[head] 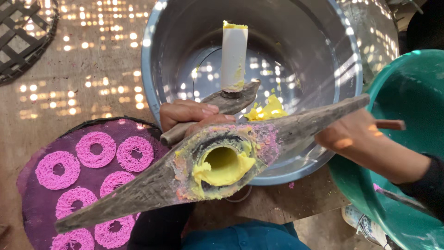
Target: The person uses a wooden tool to extrude pink dough into circular shapes on a purple mat, then fills the centers with yellow dough using a similar tool. The person repeats this process to create multiple pink and yellow decorative dough circles.
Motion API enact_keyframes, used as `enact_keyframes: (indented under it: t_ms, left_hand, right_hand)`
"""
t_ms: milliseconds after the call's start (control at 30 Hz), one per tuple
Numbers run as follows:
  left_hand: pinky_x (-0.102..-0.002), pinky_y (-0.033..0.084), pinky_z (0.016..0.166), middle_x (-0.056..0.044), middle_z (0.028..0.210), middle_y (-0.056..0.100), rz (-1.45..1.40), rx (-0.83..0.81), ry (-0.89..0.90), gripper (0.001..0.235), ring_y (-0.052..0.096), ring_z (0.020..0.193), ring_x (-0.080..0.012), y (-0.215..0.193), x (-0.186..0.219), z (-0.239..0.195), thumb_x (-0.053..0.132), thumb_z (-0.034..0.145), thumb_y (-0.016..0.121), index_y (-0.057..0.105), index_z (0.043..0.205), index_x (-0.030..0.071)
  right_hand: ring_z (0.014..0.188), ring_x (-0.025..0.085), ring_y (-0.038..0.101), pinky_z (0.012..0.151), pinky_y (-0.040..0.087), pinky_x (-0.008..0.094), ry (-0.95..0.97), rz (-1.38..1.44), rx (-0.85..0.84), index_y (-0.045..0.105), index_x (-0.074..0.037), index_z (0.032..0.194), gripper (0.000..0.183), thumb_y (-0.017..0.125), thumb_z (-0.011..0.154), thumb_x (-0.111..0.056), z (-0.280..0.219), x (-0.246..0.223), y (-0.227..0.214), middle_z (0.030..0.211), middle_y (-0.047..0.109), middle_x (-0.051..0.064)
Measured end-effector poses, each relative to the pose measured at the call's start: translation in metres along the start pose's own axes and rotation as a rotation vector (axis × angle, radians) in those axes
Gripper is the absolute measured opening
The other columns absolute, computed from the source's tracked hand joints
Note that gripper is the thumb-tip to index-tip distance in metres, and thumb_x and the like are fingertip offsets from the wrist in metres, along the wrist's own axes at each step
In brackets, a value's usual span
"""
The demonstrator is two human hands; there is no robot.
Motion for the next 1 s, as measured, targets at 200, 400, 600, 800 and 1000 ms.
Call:
enact_keyframes:
  t_ms: [200,400,600,800,1000]
  left_hand:
    - [-0.036,0.065,0.097,-0.015,0.11,0.075,-0.732,0.132,-0.658,0.036,0.077,0.103,-0.02,0.023,-0.054,-0.043,0.023,0.1,0.077,0.059,0.123,0.0]
    - [-0.036,0.058,0.104,-0.014,0.112,0.073,-0.572,0.062,-0.498,0.039,0.071,0.109,-0.0199,0.019,-0.041,-0.033,0.024,0.098,0.076,0.059,0.122,-0.001]
    - [-0.028,0.049,0.109,-0.002,0.113,0.066,-0.185,0.11,-0.208,0.044,0.06,0.118,-0.0112,0.005,-0.003,-0.001,0.04,0.092,0.081,0.068,0.119,0.007]
    - [-0.026,0.05,0.106,-0.001,0.117,0.062,-0.074,0.123,-0.183,0.042,0.057,0.116,-0.0122,0.006,-0.01,-0.023,0.038,0.091,0.081,0.07,0.117,0.007]
    - [-0.031,0.058,0.104,-0.009,0.114,0.07,-0.465,0.072,-0.529,0.049,0.07,0.113,-0.0176,0.0,-0.042,-0.032,0.028,0.093,0.084,0.056,0.124,0.001]
  right_hand:
    - [0.101,0.029,0.071,0.086,0.057,0.043,-0.218,0.185,0.226,0.072,-0.013,0.11,0.027,0.055,0.092,-0.022,0.026,-0.025,0.021,0.112,0.074,0.01]
    - [0.119,0.031,0.062,0.095,0.048,0.044,-0.491,0.261,0.316,0.061,-0.021,0.139,0.046,0.056,0.095,-0.033,0.024,-0.08,0.008,0.136,0.063,0.009]
    - [0.124,0.022,0.061,0.104,0.048,0.036,-0.781,-0.15,0.912,0.056,-0.01,0.139,0.043,0.053,0.097,-0.019,-0.001,-0.134,0.005,0.138,0.063,0.009]
    - [0.114,0.029,0.063,0.092,0.052,0.042,-0.604,0.281,0.628,0.067,-0.009,0.12,0.031,0.055,0.093,-0.018,-0.017,-0.121,-0.046,0.126,0.068,0.014]
    - [0.108,0.024,0.072,0.086,0.059,0.043,-0.359,-0.003,-0.13,0.067,-0.018,0.12,0.027,0.047,0.104,-0.021,-0.05,-0.108,-0.037,0.119,0.072,0.008]
Point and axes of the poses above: each hand's wrist, its own z-axis towards the middle knuckle, its own y-axis out of the palm, x = y × z, the point moved 10 cm from there along z, towards the middle knuckle
